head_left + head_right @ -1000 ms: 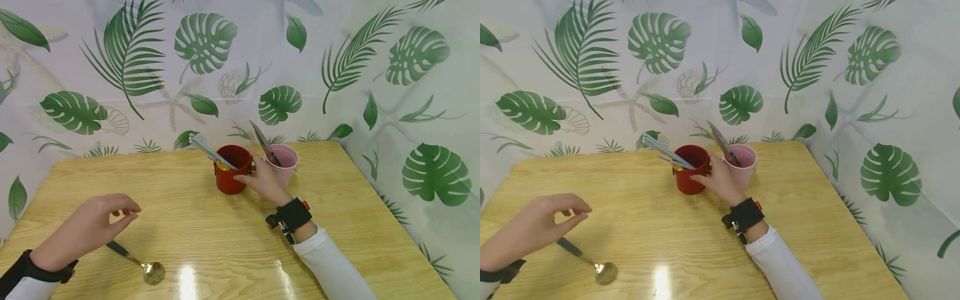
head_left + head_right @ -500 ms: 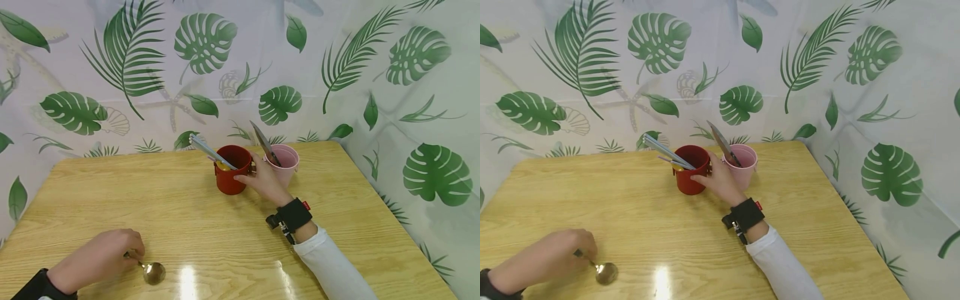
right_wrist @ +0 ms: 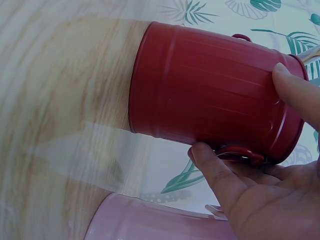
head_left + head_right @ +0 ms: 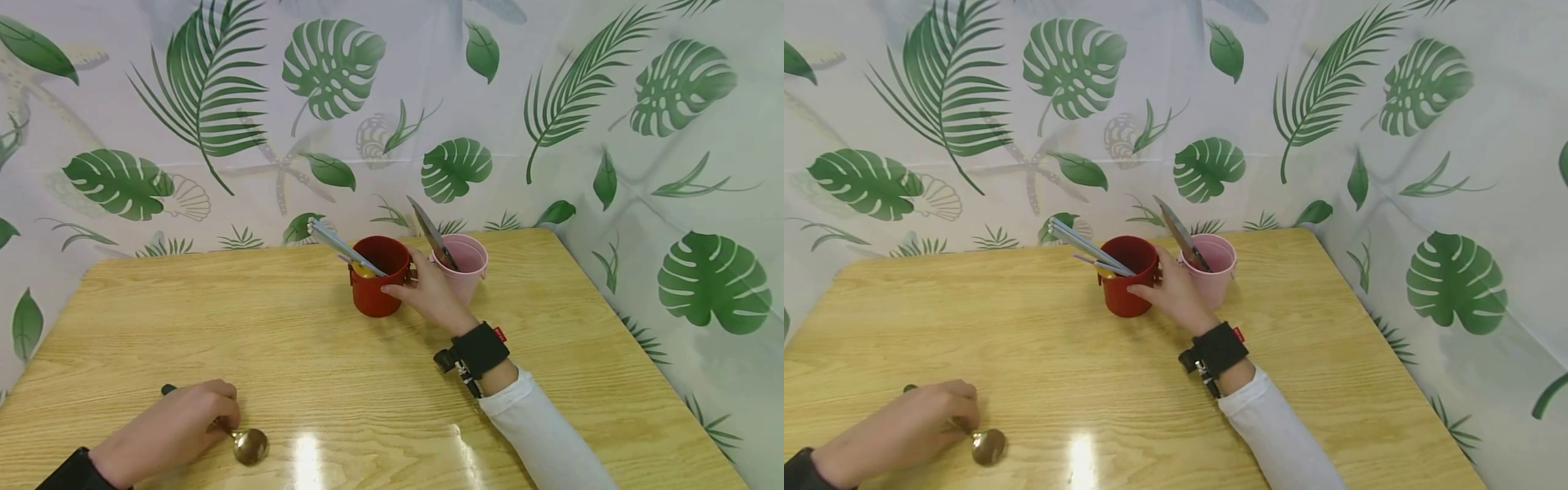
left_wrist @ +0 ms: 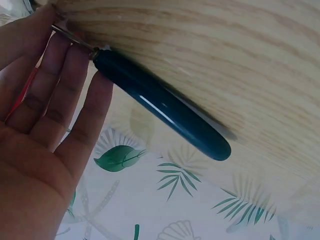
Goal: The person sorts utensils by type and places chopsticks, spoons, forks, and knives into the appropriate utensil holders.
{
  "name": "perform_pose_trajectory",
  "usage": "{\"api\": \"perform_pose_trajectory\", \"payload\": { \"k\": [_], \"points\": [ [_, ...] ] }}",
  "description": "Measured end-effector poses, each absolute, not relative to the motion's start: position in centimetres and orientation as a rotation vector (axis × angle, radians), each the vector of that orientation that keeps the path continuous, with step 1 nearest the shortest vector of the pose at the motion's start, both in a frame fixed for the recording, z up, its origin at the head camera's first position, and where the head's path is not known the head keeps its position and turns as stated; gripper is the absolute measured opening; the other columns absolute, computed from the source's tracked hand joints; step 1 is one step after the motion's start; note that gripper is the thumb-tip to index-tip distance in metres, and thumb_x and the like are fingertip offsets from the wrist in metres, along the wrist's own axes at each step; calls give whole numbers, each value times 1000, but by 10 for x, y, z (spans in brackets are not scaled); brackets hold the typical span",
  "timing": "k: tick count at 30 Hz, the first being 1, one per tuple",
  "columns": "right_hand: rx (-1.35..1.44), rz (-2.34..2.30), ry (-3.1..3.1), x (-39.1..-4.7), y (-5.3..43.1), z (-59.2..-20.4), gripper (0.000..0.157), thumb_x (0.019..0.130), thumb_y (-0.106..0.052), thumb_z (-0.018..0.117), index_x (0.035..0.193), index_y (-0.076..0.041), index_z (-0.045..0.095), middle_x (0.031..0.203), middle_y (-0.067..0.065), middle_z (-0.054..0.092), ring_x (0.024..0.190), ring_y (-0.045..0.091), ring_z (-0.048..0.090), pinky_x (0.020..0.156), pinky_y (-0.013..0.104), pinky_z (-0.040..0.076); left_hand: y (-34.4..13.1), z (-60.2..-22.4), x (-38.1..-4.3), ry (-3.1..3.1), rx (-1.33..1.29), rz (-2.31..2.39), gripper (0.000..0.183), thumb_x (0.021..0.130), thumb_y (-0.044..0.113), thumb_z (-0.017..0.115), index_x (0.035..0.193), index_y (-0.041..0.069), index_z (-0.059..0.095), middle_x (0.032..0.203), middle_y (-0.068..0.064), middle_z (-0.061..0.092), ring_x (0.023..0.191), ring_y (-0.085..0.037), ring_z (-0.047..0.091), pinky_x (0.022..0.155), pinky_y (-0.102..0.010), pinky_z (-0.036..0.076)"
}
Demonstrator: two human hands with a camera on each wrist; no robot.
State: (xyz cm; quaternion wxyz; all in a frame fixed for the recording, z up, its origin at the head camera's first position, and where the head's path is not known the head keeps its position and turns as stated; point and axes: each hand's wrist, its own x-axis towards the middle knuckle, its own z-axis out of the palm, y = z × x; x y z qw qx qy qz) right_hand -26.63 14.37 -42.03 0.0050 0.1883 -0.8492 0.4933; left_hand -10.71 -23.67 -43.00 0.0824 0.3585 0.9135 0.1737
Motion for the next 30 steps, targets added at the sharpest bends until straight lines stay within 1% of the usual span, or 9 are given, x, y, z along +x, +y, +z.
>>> {"api": "perform_pose_trajectory", "payload": {
  "k": [7, 12, 24, 30],
  "points": [
    [605, 1548, -2650, -266, 144, -420, 75, 85, -13, 76, 147, -2, 36, 141, 18, 51, 123, 31, 53, 101, 52, 49, -236, -434, -106, 2739, 1082, 493, 26, 75, 9, 82, 79, 31, 68, 79, 15, 54, 68, -1, 50, 57, -24, 50],
    [614, 1541, -2645, -266, 144, -420, 75, 84, -13, 77, 147, -2, 37, 141, 18, 52, 121, 31, 54, 100, 52, 50, -236, -437, -106, 2756, 1091, 521, 25, 76, 9, 81, 81, 31, 70, 80, 16, 54, 69, 0, 51, 58, -24, 52],
    [627, 1548, -2635, -268, 145, -423, 74, 85, -14, 77, 146, -2, 37, 140, 17, 52, 121, 30, 54, 101, 52, 50, -233, -440, -110, 2780, 1102, 519, 24, 76, 10, 81, 76, 30, 67, 76, 17, 50, 66, 1, 48, 55, -23, 50],
    [631, 1547, -2633, -268, 146, -424, 74, 85, -15, 77, 146, -3, 37, 141, 16, 52, 122, 30, 54, 101, 51, 50, -231, -441, -110, 2795, 1124, 465, 23, 78, 9, 78, 76, 28, 67, 76, 16, 49, 64, 0, 46, 54, -21, 47]
  ]
}}
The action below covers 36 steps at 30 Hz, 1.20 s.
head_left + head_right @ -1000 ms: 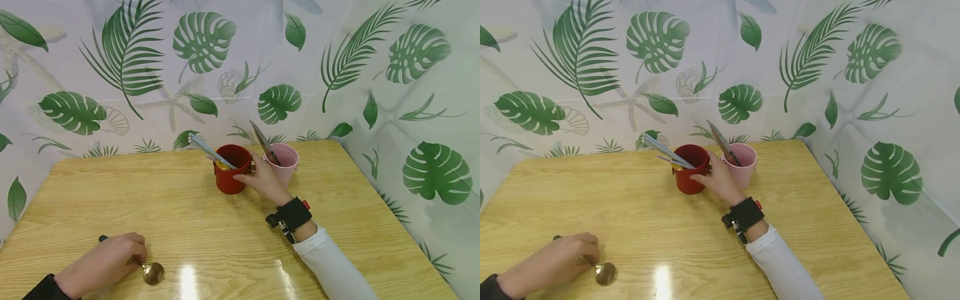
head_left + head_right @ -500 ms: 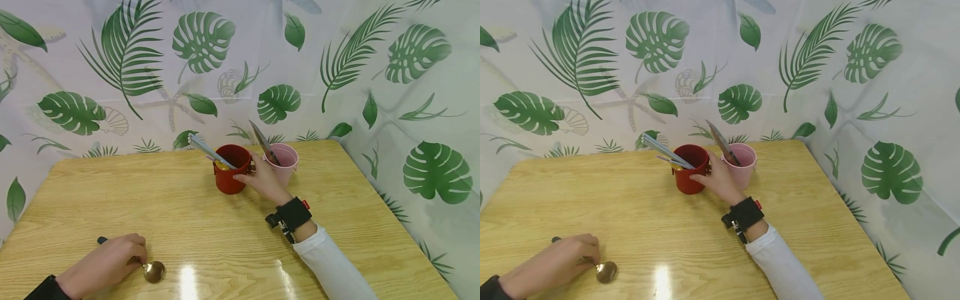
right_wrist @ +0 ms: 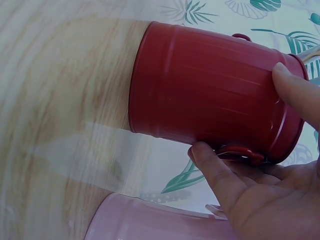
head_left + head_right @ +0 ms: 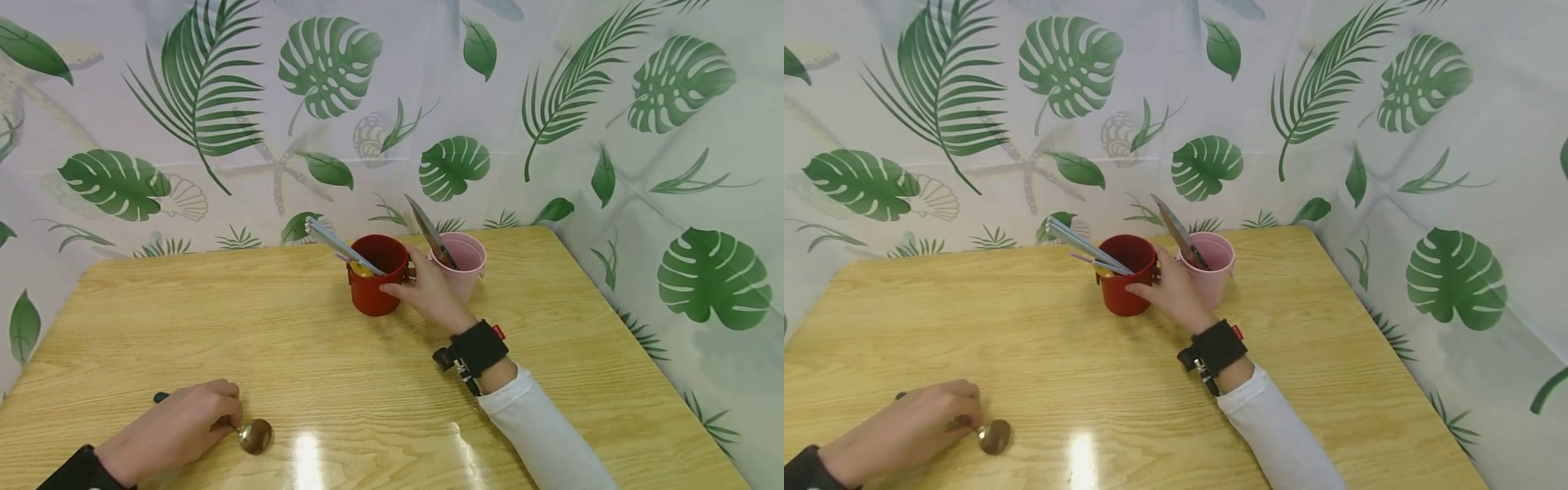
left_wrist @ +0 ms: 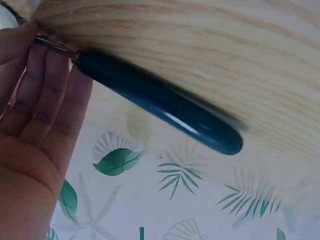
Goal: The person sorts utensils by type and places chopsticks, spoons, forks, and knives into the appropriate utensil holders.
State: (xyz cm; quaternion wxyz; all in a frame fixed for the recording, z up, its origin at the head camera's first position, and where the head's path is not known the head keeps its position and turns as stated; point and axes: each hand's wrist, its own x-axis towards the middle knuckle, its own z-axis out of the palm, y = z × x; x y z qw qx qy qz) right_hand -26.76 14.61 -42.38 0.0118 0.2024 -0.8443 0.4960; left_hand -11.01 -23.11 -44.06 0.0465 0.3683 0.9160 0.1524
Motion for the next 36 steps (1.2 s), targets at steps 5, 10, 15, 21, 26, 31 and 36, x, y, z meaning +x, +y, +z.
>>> {"api": "perform_pose_trajectory", "payload": {
  "k": [5, 10, 15, 21, 26, 31, 36],
  "points": [
    [633, 1562, -2625, -269, 146, -422, 74, 84, -16, 77, 146, -4, 38, 141, 17, 52, 123, 32, 52, 102, 53, 48, -228, -439, -111, 2809, 1131, 435, 19, 81, 9, 76, 82, 27, 70, 78, 15, 54, 66, 1, 49, 54, -21, 48],
    [645, 1576, -2616, -269, 145, -421, 76, 84, -13, 77, 147, -3, 36, 142, 20, 50, 124, 36, 51, 102, 56, 47, -226, -436, -113, 2795, 1074, 467, 20, 82, 6, 74, 84, 27, 71, 80, 15, 57, 67, 3, 52, 54, -22, 50],
    [632, 1555, -2639, -269, 146, -419, 75, 84, -14, 77, 147, -3, 37, 142, 17, 51, 123, 32, 52, 101, 53, 49, -220, -431, -118, 2804, 1044, 517, 21, 84, 5, 71, 85, 26, 71, 79, 14, 57, 66, 2, 51, 53, -21, 49],
    [634, 1571, -2632, -267, 145, -416, 74, 85, -12, 76, 146, -1, 36, 142, 20, 51, 123, 35, 52, 102, 55, 48, -208, -417, -126, 2861, 1050, 577, 18, 83, 4, 73, 86, 22, 73, 81, 11, 62, 68, 1, 54, 54, -23, 53],
    [632, 1597, -2632, -251, 140, -394, 72, 85, -4, 74, 145, 7, 35, 141, 29, 49, 124, 43, 49, 102, 60, 45, -202, -393, -137, 2929, 1133, 703, 21, 78, 0, 76, 85, 18, 71, 82, 7, 65, 67, 0, 56, 54, -24, 56],
    [646, 1596, -2632, -247, 139, -392, 71, 85, -2, 74, 144, 9, 35, 140, 30, 49, 124, 44, 49, 102, 60, 45, -199, -370, -144, 3042, 1288, 833, 29, 72, -7, 78, 85, 17, 69, 83, 7, 65, 68, -1, 58, 54, -25, 58],
    [637, 1591, -2639, -247, 138, -391, 71, 86, -2, 73, 144, 9, 35, 141, 31, 48, 125, 44, 49, 102, 59, 45, -195, -355, -150, 3116, 1401, 955, 32, 67, -12, 78, 83, 14, 69, 84, 4, 67, 68, -4, 60, 53, -27, 59]
  ]
}}
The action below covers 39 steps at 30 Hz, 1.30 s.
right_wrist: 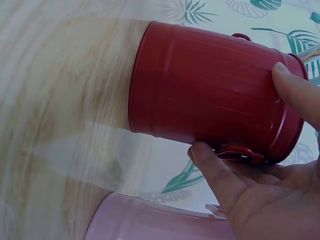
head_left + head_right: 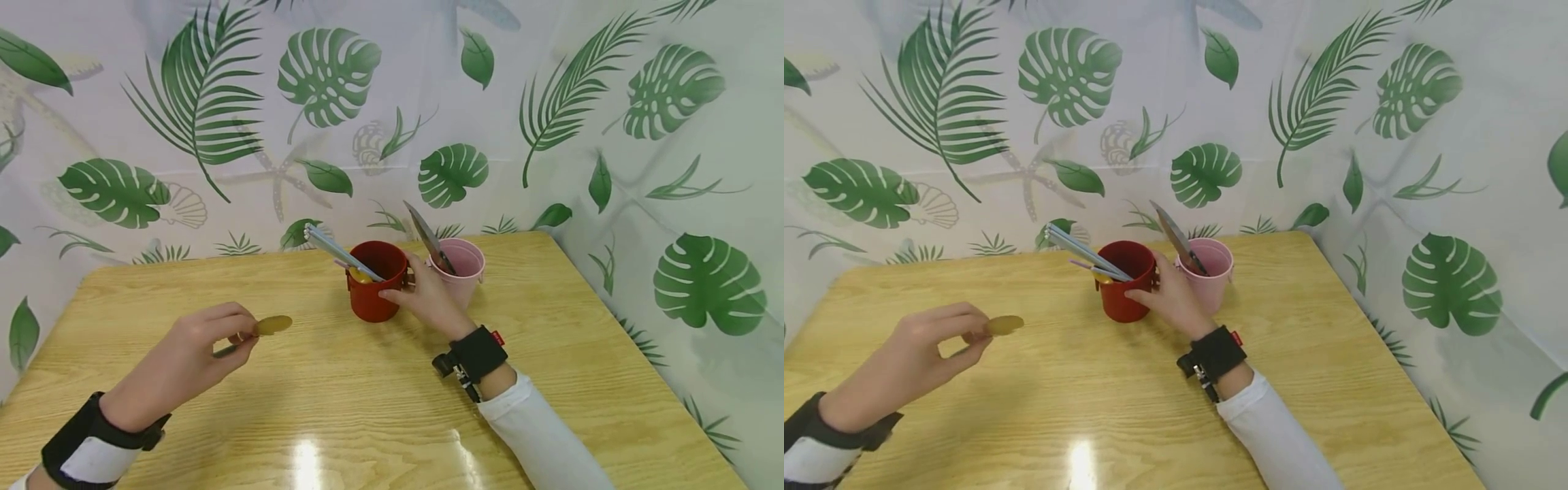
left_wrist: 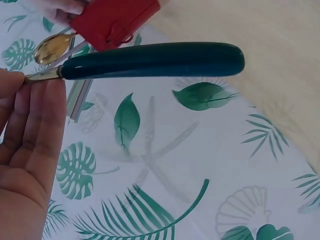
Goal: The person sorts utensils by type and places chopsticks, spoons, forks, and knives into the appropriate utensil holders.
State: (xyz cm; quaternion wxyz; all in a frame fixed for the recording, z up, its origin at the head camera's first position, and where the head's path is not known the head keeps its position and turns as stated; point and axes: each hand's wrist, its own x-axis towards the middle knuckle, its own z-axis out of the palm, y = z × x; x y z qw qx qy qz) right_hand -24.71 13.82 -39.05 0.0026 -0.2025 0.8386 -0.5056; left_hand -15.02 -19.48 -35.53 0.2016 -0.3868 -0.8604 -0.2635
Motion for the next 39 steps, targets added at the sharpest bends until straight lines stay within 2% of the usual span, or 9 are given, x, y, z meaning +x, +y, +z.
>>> {"api": "perform_pose_trajectory", "payload": {
  "k": [4, 9, 12, 16, 18, 23, 26, 33, 39],
  "points": [
    [-639, -1589, 2633, -248, 139, -392, 71, 85, -3, 74, 144, 9, 35, 140, 30, 49, 124, 44, 50, 102, 59, 46, -190, -347, -155, -2321, -1061, -760, 33, 65, -13, 79, 82, 13, 69, 84, 2, 68, 68, -6, 62, 54, -27, 59],
    [-642, -1587, 2656, -259, 143, -407, 72, 85, -8, 76, 145, 5, 37, 140, 26, 51, 123, 40, 52, 101, 57, 48, -182, -336, -166, -2218, -1003, -833, 29, 67, -12, 78, 84, 11, 71, 86, 0, 71, 70, -6, 64, 61, -16, 56],
    [-635, -1566, 2668, -265, 146, -417, 74, 84, -13, 77, 145, 0, 37, 140, 21, 52, 123, 35, 53, 101, 54, 48, -176, -330, -174, -2161, -953, -944, 31, 69, -15, 77, 90, 7, 74, 89, -3, 73, 75, -8, 66, 67, -10, 55],
    [-651, -1554, 2673, -268, 148, -423, 74, 84, -15, 77, 146, -2, 38, 140, 18, 53, 123, 31, 53, 101, 53, 49, -167, -322, -183, -2094, -884, -1157, 32, 71, -19, 75, 97, 0, 75, 93, -10, 74, 84, -11, 68, 74, -10, 56],
    [-662, -1560, 2675, -269, 148, -424, 74, 84, -15, 77, 145, -1, 38, 140, 17, 53, 123, 31, 53, 101, 53, 49, -162, -318, -187, -2040, -851, -1276, 29, 73, -19, 73, 97, -3, 74, 94, -8, 74, 84, -12, 69, 75, -12, 57],
    [-671, -1560, 2684, -269, 147, -423, 73, 84, -14, 77, 145, -1, 38, 140, 18, 53, 123, 30, 53, 102, 53, 49, -154, -310, -201, -1817, -763, -1506, 19, 76, -22, 69, 94, -14, 71, 90, 1, 73, 76, -13, 70, 71, -16, 59],
    [-670, -1554, 2687, -266, 145, -418, 73, 85, -12, 76, 145, 1, 38, 140, 20, 52, 123, 33, 53, 101, 54, 48, -153, -305, -213, -1657, -690, -1613, 16, 78, -20, 67, 94, -16, 70, 86, 0, 73, 70, -15, 71, 68, -18, 61],
    [-670, -1592, 2641, -251, 141, -396, 70, 85, -2, 73, 143, 9, 36, 139, 30, 49, 123, 43, 50, 102, 60, 45, -146, -298, -245, -1480, -560, -1834, 13, 83, -15, 67, 94, -12, 72, 82, -6, 73, 69, -18, 71, 64, -20, 62],
    [-687, -1600, 2637, -259, 143, -409, 72, 85, -6, 75, 145, 4, 36, 140, 26, 51, 124, 39, 51, 102, 58, 46, -138, -310, -272, -1494, -500, -1901, 12, 83, -10, 70, 94, -7, 73, 81, -7, 73, 67, -20, 69, 61, -21, 62]
  ]
}}
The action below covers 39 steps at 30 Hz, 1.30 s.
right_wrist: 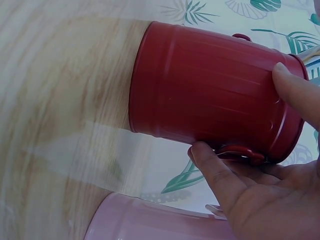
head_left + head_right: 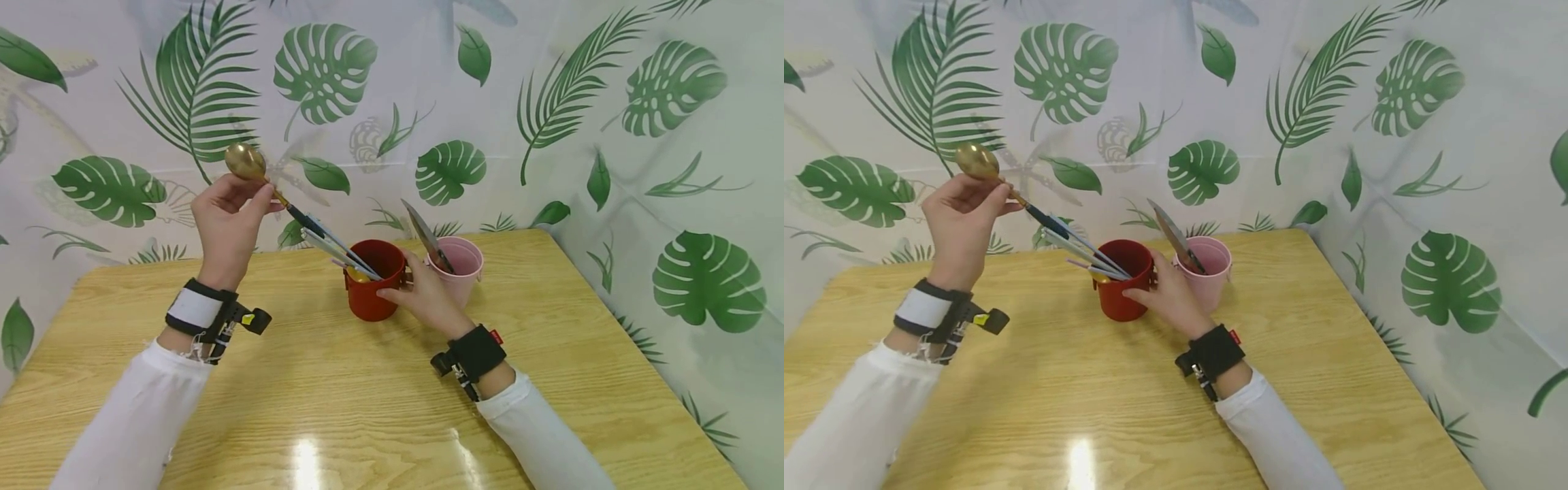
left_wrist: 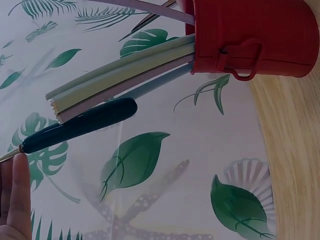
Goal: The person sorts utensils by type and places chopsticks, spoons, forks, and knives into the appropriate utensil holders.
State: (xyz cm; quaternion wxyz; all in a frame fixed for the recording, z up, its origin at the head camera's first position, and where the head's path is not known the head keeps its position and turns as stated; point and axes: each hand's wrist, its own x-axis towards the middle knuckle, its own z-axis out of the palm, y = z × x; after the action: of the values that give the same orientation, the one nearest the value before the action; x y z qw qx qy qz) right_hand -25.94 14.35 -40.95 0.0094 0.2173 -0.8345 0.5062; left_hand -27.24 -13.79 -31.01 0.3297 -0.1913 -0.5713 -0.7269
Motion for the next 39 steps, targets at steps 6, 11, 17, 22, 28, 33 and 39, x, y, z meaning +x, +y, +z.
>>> {"api": "perform_pose_trajectory", "payload": {
  "k": [6, 11, 17, 22, 28, 33, 39],
  "points": [
    [668, 1545, -2613, -270, 147, -424, 74, 84, -14, 77, 146, -2, 38, 140, 17, 53, 123, 29, 53, 101, 52, 49, -135, -313, -286, -1419, -449, -1939, 12, 82, -10, 71, 94, -6, 73, 80, -7, 73, 66, -21, 69, 60, -22, 62],
    [656, 1543, -2623, -270, 147, -424, 74, 84, -15, 77, 146, -3, 38, 140, 16, 54, 123, 28, 53, 101, 51, 49, -131, -322, -285, -1440, -488, -2051, 13, 83, -9, 71, 95, -12, 70, 79, -8, 74, 68, -22, 70, 61, -25, 63],
    [658, 1541, -2619, -268, 147, -424, 74, 84, -14, 77, 145, -3, 38, 139, 17, 54, 122, 30, 53, 101, 53, 49, -126, -343, -284, -1566, -507, -2054, 14, 84, -7, 71, 96, -13, 69, 81, -5, 74, 71, -19, 72, 63, -25, 63],
    [664, 1550, -2611, -268, 147, -423, 74, 84, -14, 77, 145, -1, 38, 140, 19, 53, 122, 32, 53, 100, 54, 49, -123, -355, -282, -1629, -445, -2014, 12, 84, -3, 72, 95, -8, 72, 81, 0, 75, 70, -14, 71, 63, -20, 62],
    [665, 1535, -2612, -268, 147, -424, 74, 84, -15, 77, 146, -2, 38, 140, 17, 53, 121, 30, 54, 100, 53, 50, -119, -367, -279, -1639, -413, -1992, 12, 83, -3, 74, 91, -12, 71, 80, 3, 75, 70, -9, 69, 64, -18, 61],
    [660, 1535, -2620, -269, 147, -423, 75, 84, -16, 77, 146, -2, 38, 140, 17, 53, 121, 30, 54, 100, 53, 50, -117, -369, -278, -1594, -446, -1976, 10, 83, -4, 73, 90, -11, 71, 80, 2, 75, 69, -11, 70, 64, -18, 61],
    [658, 1537, -2621, -269, 147, -424, 75, 84, -16, 77, 146, -3, 38, 140, 17, 53, 121, 31, 54, 100, 53, 50, -117, -365, -276, -1554, -460, -1948, 10, 84, -4, 73, 91, -11, 71, 79, 2, 75, 67, -13, 71, 64, -18, 61]
  ]
}}
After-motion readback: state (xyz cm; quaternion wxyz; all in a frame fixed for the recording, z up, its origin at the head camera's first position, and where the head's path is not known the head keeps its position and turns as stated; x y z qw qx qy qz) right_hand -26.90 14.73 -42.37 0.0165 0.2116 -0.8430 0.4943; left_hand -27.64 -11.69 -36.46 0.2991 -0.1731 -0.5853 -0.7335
